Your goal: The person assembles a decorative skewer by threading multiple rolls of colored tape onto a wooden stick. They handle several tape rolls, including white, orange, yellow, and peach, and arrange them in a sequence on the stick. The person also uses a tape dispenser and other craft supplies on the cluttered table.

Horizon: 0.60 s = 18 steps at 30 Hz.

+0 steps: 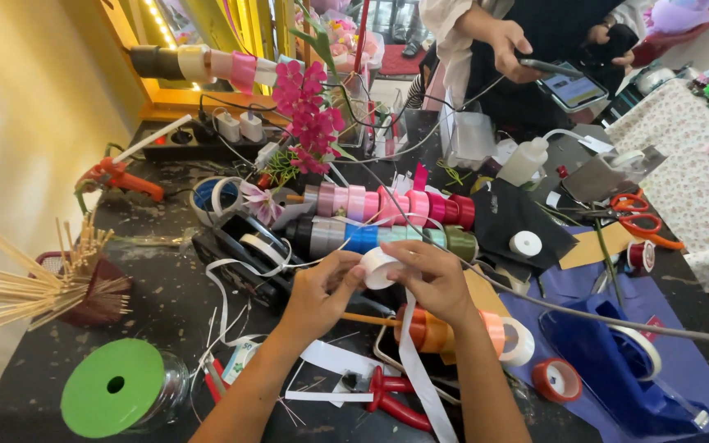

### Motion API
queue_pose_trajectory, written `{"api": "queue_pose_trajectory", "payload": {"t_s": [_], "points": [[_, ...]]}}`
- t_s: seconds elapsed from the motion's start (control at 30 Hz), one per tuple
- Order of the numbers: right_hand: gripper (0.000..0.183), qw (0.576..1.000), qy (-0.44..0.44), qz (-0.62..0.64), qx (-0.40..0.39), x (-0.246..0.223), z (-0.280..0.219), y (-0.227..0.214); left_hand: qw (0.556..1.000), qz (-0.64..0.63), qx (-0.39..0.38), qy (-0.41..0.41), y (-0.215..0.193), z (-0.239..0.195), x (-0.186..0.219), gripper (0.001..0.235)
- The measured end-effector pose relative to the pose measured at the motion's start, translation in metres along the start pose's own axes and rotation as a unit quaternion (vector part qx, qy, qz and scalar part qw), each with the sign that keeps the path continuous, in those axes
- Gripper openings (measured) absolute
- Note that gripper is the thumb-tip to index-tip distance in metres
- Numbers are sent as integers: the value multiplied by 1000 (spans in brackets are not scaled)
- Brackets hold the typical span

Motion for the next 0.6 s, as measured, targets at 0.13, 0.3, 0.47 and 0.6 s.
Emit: {"api": "queue_pose_trajectory", "payload": {"t_s": [0.13,0.3,0.47,0.6], "points": [[28,1000,-6,28,-9,1,-2,0,963,225,13,146,-3,-5,19,29],[29,1000,6,12,25,-8,1,-2,989,135,19,61,4,-2,1,31],[39,998,2,-31,58,-9,-3,0,980,-124,30,-156,1,-2,-13,38],[26,986,-15,-19,166,-12,-5,5,971,-175,-16,-163,5,-6,-4,43]]}}
Point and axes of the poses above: each hand's wrist, its own z-axis towards the middle knuckle, its own y-axis out of the palm, x = y × z, the point moved 2 cm from there along z, towards the middle knuckle, and after that the axes turned 7 degrees about -y, right-handed, at the moved point
